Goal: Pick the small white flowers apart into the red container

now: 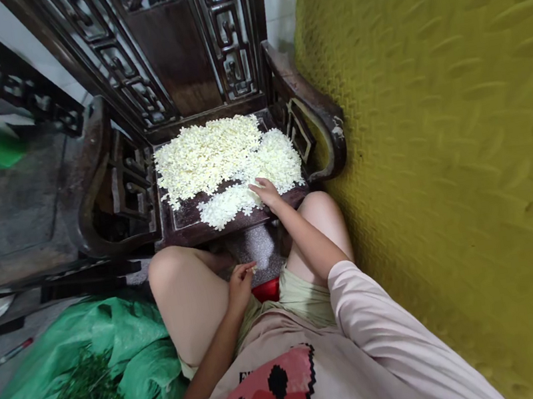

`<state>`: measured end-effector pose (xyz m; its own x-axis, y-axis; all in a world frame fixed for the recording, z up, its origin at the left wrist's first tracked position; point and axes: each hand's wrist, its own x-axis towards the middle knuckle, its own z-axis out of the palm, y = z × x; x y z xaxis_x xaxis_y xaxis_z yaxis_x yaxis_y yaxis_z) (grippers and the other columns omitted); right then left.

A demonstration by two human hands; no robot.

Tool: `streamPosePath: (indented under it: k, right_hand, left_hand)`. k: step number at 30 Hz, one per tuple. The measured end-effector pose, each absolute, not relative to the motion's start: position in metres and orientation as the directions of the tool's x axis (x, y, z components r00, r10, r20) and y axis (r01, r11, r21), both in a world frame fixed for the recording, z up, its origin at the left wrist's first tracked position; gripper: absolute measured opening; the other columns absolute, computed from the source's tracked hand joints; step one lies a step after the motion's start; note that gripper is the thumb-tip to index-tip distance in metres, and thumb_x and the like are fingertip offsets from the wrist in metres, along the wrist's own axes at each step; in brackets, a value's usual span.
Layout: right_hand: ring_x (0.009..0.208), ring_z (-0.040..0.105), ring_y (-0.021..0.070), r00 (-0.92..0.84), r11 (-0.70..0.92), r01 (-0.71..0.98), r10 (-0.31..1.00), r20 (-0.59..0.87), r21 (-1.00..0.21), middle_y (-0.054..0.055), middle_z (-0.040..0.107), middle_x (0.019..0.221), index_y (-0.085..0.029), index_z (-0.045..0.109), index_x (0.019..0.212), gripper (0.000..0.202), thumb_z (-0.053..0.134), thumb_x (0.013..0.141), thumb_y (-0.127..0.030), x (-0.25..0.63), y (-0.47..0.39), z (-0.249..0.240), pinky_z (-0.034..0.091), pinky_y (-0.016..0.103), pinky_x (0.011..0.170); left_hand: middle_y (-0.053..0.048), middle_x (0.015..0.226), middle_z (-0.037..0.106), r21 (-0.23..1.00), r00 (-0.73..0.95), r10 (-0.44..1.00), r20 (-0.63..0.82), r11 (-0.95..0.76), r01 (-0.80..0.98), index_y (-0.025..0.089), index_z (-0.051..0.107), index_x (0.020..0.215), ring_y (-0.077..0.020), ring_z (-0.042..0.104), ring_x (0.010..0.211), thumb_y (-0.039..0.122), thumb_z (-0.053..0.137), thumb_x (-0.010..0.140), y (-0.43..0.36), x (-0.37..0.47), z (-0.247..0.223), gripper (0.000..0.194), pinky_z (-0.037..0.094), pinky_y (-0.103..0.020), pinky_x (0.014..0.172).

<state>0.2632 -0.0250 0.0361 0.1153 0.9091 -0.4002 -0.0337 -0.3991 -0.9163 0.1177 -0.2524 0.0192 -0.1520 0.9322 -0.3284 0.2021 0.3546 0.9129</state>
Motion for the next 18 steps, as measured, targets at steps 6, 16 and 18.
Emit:
streamPosePath:
  k: [6, 16, 18]
  right_hand:
    - [0.077, 0.061, 0.0134, 0.05, -0.349, 0.064, 0.937, -0.346, -0.935, 0.006, 0.066, 0.089, -0.015, 0.063, 0.084, 0.019, 0.062, 0.073, -0.03, 0.265, -0.05, 0.042, 0.048, 0.028, 0.076]
    - [0.071, 0.062, 0.0136, -0.361, -0.491, 0.0, 0.812, -0.458, -0.871, 0.004, 0.068, 0.081, -0.016, 0.067, 0.091, 0.034, 0.07, 0.067, -0.039, 0.261, -0.211, 0.054, 0.046, 0.025, 0.066]
    - [0.073, 0.062, 0.0142, -0.339, -0.497, -0.043, 0.823, -0.455, -0.867, 0.005, 0.069, 0.083, -0.016, 0.068, 0.092, 0.036, 0.071, 0.065, -0.04, 0.261, -0.219, 0.05, 0.047, 0.026, 0.067]
  left_hand:
    - [-0.005, 0.089, 0.062, 0.931, -0.287, 0.925, -0.248, 0.31, 0.195, 0.018, 0.067, 0.094, -0.0142, 0.056, 0.076, 0.025, 0.055, 0.077, -0.252, 0.116, 0.027, 0.022, 0.045, -0.028, 0.073]
    - [-0.004, 0.085, 0.063, 0.958, -0.274, 0.952, -0.137, 0.198, 0.208, 0.019, 0.06, 0.09, -0.0139, 0.057, 0.076, 0.029, 0.061, 0.075, -0.255, 0.124, 0.044, 0.019, 0.046, -0.027, 0.074]
    - [-0.004, 0.084, 0.065, 0.966, -0.238, 0.961, -0.139, 0.184, 0.181, 0.018, 0.062, 0.089, -0.0144, 0.058, 0.076, 0.031, 0.064, 0.073, -0.254, 0.125, 0.047, 0.02, 0.046, -0.028, 0.074]
